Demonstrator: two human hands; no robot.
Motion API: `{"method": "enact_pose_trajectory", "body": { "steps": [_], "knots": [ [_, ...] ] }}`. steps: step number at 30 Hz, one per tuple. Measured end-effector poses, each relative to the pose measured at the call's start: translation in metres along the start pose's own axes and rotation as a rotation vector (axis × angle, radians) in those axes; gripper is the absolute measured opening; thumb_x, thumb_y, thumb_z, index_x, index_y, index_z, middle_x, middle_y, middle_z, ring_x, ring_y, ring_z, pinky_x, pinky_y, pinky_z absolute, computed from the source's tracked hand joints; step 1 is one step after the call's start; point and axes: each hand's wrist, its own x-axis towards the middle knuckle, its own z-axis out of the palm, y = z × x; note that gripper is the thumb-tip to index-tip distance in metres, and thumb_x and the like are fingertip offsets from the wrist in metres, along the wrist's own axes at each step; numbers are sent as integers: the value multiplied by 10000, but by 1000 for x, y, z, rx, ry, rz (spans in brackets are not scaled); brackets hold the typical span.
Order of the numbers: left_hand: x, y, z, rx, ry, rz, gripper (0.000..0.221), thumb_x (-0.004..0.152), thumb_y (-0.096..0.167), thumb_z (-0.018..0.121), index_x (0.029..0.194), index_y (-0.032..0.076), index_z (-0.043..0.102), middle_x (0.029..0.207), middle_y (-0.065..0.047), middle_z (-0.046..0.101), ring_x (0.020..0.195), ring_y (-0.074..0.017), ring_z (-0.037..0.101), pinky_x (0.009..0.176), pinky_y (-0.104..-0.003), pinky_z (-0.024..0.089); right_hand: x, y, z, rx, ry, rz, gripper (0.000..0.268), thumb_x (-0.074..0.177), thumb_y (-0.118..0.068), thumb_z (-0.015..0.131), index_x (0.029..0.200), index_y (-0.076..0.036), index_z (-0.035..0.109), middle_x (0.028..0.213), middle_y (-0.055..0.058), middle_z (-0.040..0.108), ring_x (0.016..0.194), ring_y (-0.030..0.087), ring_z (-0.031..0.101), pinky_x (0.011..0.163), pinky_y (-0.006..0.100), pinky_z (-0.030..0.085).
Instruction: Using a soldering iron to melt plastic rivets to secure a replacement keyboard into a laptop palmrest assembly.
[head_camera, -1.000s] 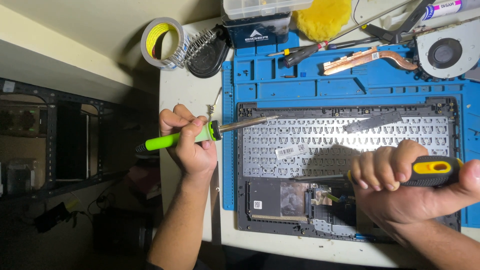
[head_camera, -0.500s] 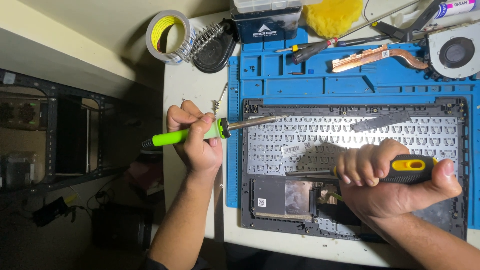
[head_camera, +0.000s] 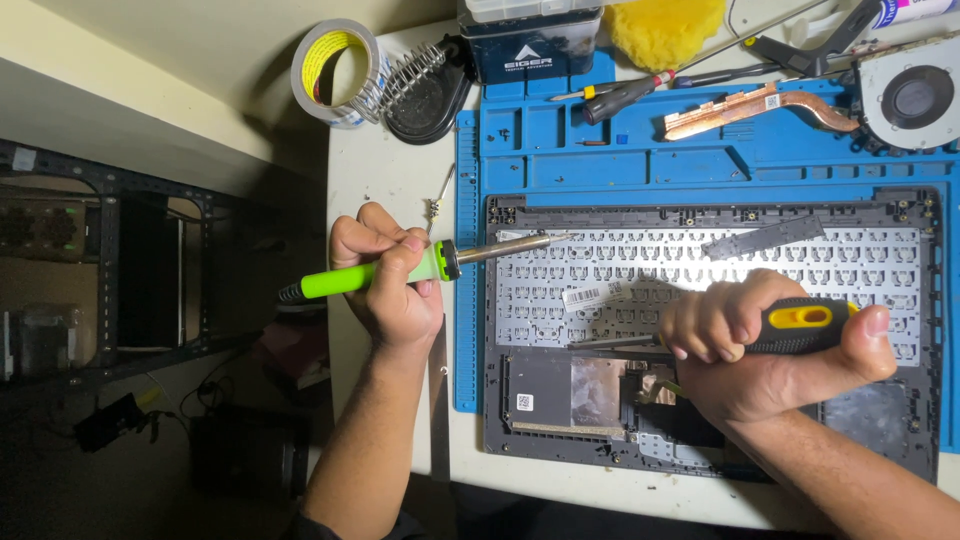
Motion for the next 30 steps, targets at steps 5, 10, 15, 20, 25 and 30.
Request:
{"method": "enact_pose_trajectory", "body": {
  "steps": [5,10,15,20,25,30],
  "knots": [
    [0,2,-1,1,-46,20,232,749,-21,505,723,130,330,695,-39,357,500,-113,298,433,-243,256,-1,-1,9,-7,58,-21,643,709,-744,565,562,-144,386,420,-22,220,351,146,172,392,320,195],
    [-1,-3,-3,5,-30,24,222,738,-19,503,727,131,341,692,-37,355,544,-124,338,493,-247,323,-4,-3,13,-4,31,-38,629,717,-734,571,569,-149,396,424,-26,232,351,134,180,393,304,193],
    [-1,-2,-3,-3,-18,4,218,740,-18,519,712,127,358,677,-36,376,519,-120,347,473,-238,338,-4,-3,12,4,63,-30,642,697,-742,581,564,-144,387,424,-16,229,351,140,191,403,310,207],
    [-1,-3,-3,-13,-13,-5,225,736,-17,526,715,130,357,686,-41,377,518,-121,338,460,-239,325,-6,-6,14,8,63,-26,623,700,-724,586,564,-144,404,420,-17,241,351,139,202,406,303,212],
    [0,-3,-2,-13,-4,-1,210,724,-17,525,711,126,372,669,-45,385,549,-127,373,486,-245,353,-6,-8,22,-52,129,-26,661,659,-754,594,535,-143,377,405,-8,218,333,152,162,387,312,173],
    [-1,-2,0,21,5,5,229,740,-16,540,708,127,364,675,-31,367,517,-116,333,466,-240,330,-4,-8,25,-33,219,-11,645,631,-740,578,527,-142,358,398,-17,201,330,142,164,391,307,169]
  ]
}}
